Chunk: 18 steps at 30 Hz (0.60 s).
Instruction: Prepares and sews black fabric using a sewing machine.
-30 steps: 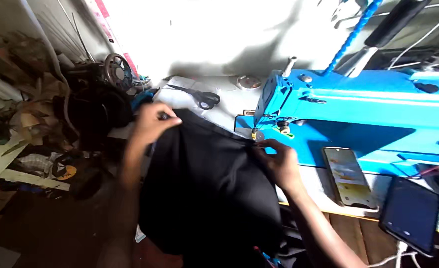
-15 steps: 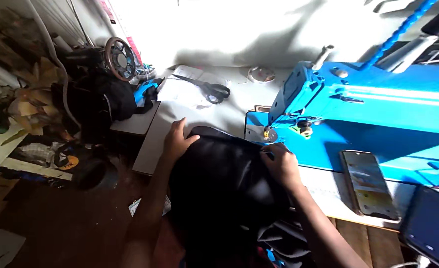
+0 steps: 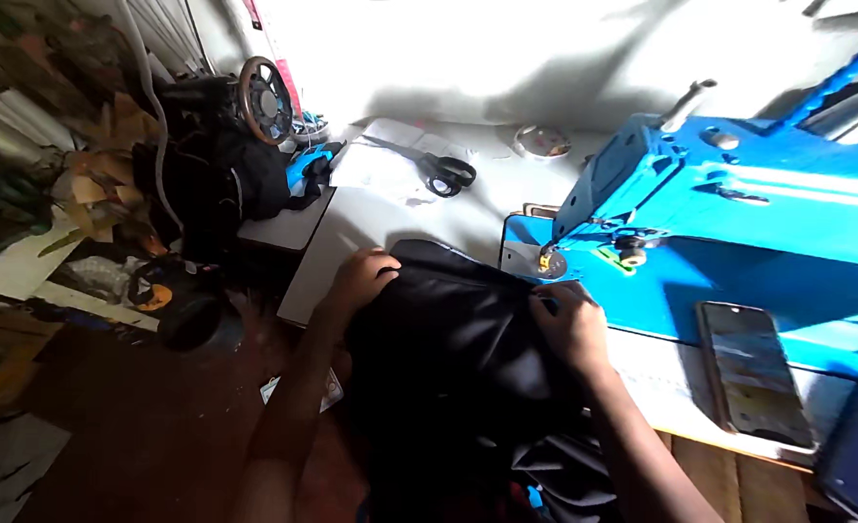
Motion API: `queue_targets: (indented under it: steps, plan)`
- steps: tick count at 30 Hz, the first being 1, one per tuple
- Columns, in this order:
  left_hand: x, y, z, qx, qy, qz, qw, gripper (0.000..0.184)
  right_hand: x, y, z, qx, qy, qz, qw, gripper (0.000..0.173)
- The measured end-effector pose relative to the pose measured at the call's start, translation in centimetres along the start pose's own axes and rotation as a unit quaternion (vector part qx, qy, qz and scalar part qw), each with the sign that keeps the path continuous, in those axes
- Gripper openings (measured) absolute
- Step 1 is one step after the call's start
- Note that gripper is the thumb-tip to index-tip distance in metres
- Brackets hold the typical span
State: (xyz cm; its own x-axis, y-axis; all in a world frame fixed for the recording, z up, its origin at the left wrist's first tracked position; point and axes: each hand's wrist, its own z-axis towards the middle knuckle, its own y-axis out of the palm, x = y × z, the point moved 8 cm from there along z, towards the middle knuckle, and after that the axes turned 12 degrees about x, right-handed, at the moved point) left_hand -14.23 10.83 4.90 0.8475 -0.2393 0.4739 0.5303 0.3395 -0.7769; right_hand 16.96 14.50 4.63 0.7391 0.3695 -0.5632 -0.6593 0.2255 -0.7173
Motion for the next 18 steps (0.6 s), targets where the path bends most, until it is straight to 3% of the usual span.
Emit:
queue_targets:
  steps: [2, 7, 12, 18]
  plan:
    - [0.3, -0.6, 0.2, 0.009, 0.035, -0.014, 0.999, 0.016, -0.1, -0.5, -0.1, 0.013, -0.007, 0.010, 1.000, 0.023]
    - [0.7, -2.4, 1.2, -0.053, -0.039, -0.135, 0.989, 0.026, 0.9, -0.3, 0.8, -0.079, 0.037, 0.038, 0.995, 0.025]
    - [-1.7, 0.3, 2.4, -0.139, -0.132, -0.022, 0.981, 0.040, 2.1, 0.4, 2.7, -0.187, 0.128, 0.032, 0.974, 0.030]
    - [-2.5, 1.9, 2.7, -0.184, -0.196, 0.100, 0.958, 0.044, 2.6, 1.1, 4.0, -0.216, 0.125, 0.012, 0.968, 0.035]
